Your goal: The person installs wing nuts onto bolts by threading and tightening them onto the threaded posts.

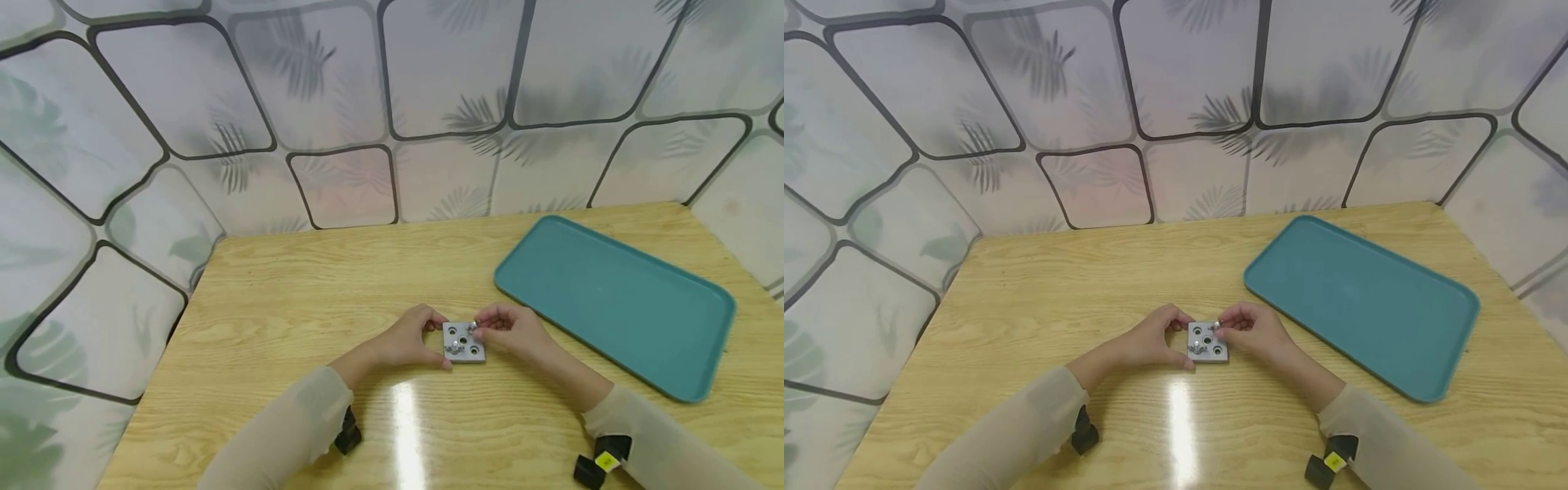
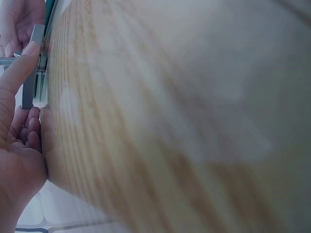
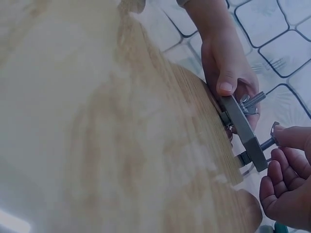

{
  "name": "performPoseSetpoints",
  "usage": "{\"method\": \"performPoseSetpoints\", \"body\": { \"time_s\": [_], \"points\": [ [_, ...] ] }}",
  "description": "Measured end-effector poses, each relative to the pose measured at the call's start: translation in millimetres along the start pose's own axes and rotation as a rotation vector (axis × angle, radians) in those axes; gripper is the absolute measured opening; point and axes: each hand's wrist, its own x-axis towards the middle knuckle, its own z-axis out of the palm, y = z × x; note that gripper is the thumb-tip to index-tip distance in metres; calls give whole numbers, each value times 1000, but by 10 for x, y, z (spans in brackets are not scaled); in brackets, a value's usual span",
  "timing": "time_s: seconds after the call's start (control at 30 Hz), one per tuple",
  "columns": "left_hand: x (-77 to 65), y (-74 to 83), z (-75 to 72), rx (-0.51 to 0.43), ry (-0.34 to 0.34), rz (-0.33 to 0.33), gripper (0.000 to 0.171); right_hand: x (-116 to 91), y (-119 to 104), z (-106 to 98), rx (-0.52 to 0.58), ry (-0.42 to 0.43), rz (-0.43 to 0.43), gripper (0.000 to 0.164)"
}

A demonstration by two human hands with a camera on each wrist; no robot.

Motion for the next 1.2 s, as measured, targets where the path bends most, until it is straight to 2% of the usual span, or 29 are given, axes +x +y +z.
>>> {"method": "performPoseSetpoints", "body": {
  "time_s": [0.33, 0.57, 0.83, 1.0, 1.2],
  "points": [
    [10, -2, 14, 1, 9, 1, 65, -79, 67, -29, -11, -17, 14, 20],
    [2, -9, 17, -14, 14, 0, 65, -46, 47, -30, -18, 38, 64, 22],
    [-1, -5, 9, -3, 5, -8, 65, 17, 42, -26, -14, 3, 9, 32],
    [2, -4, 5, -10, 7, 1, 65, 48, 17, 0, -14, -9, -26, 33],
    [2, -7, 11, -12, 1, 2, 65, 43, 5, 15, -2, -5, -18, 30]
  ]
}}
